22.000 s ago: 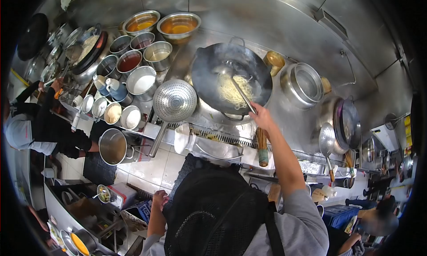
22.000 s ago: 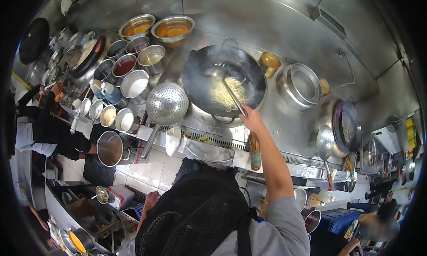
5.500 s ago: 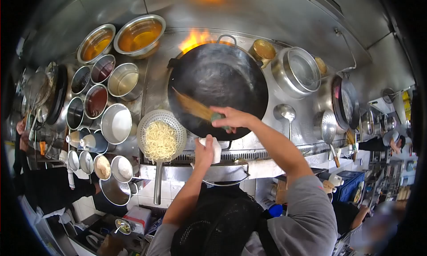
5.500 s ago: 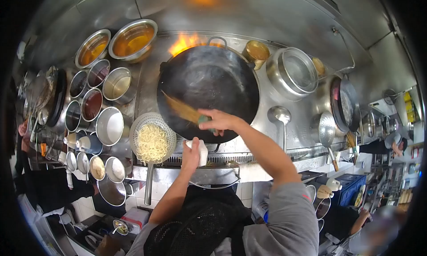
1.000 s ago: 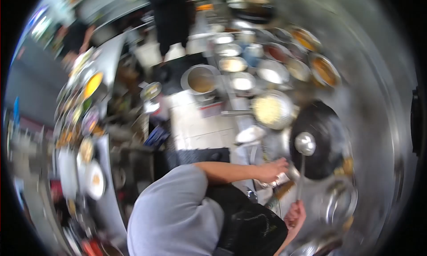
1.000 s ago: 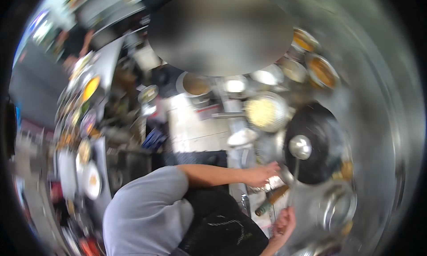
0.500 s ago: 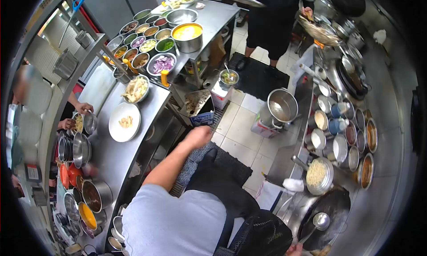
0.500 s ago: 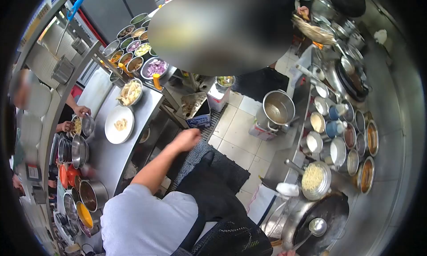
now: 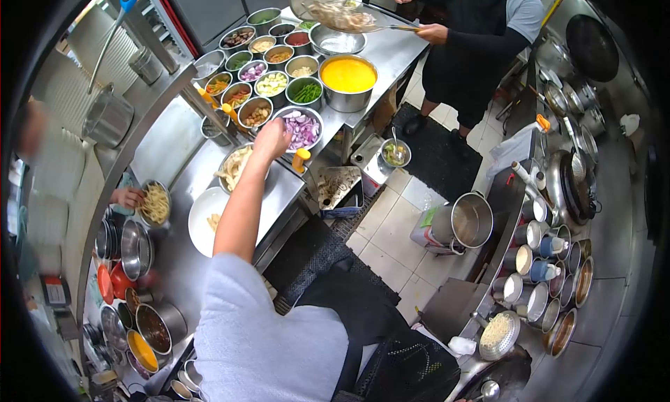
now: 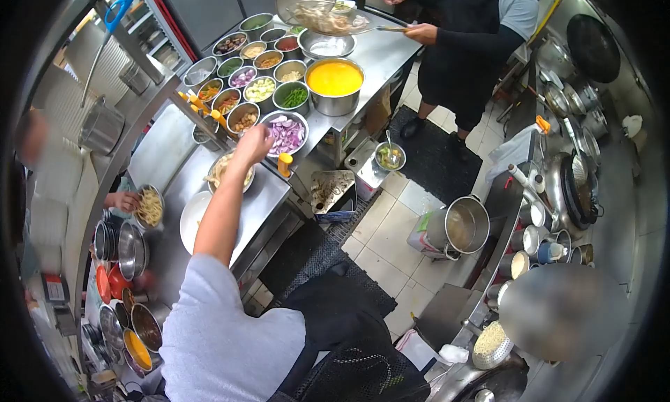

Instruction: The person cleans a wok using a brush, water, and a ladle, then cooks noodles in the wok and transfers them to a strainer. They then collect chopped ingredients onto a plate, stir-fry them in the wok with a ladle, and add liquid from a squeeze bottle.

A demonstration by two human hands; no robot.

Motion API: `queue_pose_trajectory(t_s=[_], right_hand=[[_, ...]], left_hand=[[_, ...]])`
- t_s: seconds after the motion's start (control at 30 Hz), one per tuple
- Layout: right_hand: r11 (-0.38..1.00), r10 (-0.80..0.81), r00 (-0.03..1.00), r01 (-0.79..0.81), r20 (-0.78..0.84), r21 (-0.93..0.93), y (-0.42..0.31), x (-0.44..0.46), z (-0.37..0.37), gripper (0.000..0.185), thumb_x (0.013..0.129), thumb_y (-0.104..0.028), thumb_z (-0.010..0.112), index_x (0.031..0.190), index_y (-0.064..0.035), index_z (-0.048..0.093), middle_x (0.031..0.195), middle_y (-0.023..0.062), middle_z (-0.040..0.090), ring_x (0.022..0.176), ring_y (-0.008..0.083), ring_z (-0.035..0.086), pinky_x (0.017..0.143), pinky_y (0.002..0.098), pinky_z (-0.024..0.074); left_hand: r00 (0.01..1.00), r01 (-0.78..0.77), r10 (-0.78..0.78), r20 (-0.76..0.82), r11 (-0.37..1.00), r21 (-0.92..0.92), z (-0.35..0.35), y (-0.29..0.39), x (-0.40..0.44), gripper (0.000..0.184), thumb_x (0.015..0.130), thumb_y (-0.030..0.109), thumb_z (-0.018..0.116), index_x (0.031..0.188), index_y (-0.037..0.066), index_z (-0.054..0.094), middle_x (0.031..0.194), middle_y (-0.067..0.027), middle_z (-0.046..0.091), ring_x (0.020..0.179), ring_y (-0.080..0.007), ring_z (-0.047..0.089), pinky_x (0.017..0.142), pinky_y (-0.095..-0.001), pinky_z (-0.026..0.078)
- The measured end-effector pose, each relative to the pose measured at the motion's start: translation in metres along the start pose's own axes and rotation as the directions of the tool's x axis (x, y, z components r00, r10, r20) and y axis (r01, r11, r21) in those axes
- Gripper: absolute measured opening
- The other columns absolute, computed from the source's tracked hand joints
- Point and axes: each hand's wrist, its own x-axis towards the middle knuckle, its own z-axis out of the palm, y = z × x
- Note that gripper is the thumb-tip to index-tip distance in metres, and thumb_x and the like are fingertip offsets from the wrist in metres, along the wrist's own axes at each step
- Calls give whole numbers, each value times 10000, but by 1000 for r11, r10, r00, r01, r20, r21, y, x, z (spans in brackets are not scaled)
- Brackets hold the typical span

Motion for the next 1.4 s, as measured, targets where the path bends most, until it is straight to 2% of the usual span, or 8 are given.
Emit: queue_pose_trajectory(t_s=[0.2, 0.37, 0.73, 0.9, 0.93, 1.0, 1.23, 1.4], right_hand=[[981, -190, 979, 192, -75, 22, -53, -69, 40, 416, 1023, -361, 554, 1249, -26, 651, 988, 101, 632, 917, 240, 606, 847, 381, 505], [997, -12, 1000, 11, -7, -74, -43, -40, 16, 501, 1015, -320, 536, 1411, -14, 560, 1119, 162, 642, 1013, 284, 620, 903, 420, 514], [848, 189, 982, -162, 3, -505, 64, 69, -120, 592, 971, -135, 530, 1540, -15, 418, 1225, 236, 668, 1044, 357, 670, 951, 465, 520], [728, 176, 984, -136, -10, -672, 172, 75, -214, 672, 951, -51, 527, 1599, -15, 353, 1273, 269, 680, 1059, 390, 693, 972, 486, 522], [620, -273, 958, 243, 86, -746, 205, 61, -218, 707, 962, -41, 511, 1641, -130, 333, 1024, 217, 704, 848, 330, 658, 815, 455, 545], [609, 81, 989, -149, -126, -779, 228, 43, -217, 735, 958, -25, 526, 1649, -147, 309, 1077, 252, 728, 892, 351, 698, 871, 474, 550], [768, 14, 991, -98, -136, -633, 244, 35, -227, 822, 901, 14, 615, 1645, -142, 303, 1091, 285, 686, 922, 435, 684, 846, 512, 536], [821, -81, 975, -52, -206, -568, 237, 67, -270, 789, 892, 18, 618, 1619, -138, 355, 1017, 273, 685, 899, 469, 674, 833, 541, 530]], left_hand=[[975, 88, -129, 181, 972, 219, 103, -25, 72, 875, 860, 288, 822, 1557, 124, 319, 1558, -325, 320, 1321, -542, 517, 1094, -567, 474], [994, -50, 44, -96, 997, -60, 115, -52, 83, 420, 853, -27, 601, 1251, 62, 503, 1229, -347, 530, 1056, -532, 639, 930, -561, 549], [966, 123, -168, -198, 967, -222, 54, -41, 91, 298, 1027, 246, 601, 1168, -13, 646, 1079, -281, 710, 1026, -414, 686, 920, -485, 524], [996, 5, -78, -36, 473, -881, 50, -26, 83, 333, 1076, 325, 610, 1291, 71, 610, 969, 3, 607, 836, -85, 543, 729, -262, 466], [996, 57, -77, 34, 320, -946, 25, 50, 35, 287, 1069, 329, 629, 1260, 115, 619, 906, 54, 565, 753, -29, 492, 623, -210, 401], [978, 149, 115, 173, 190, -970, 24, 140, -30, 197, 1057, 294, 657, 1195, 157, 629, 914, 81, 591, 692, -29, 518, 588, -191, 423], [356, 694, 613, 705, 332, -639, 184, 455, -392, 148, 1043, 159, 637, 1185, 119, 654, 951, 38, 664, 713, -47, 572, 580, -198, 438], [-269, 752, 747, 608, 557, -352, 297, 637, -656, 59, 1031, 85, 583, 1089, 73, 586, 907, -18, 606, 763, -124, 586, 577, -269, 438]])
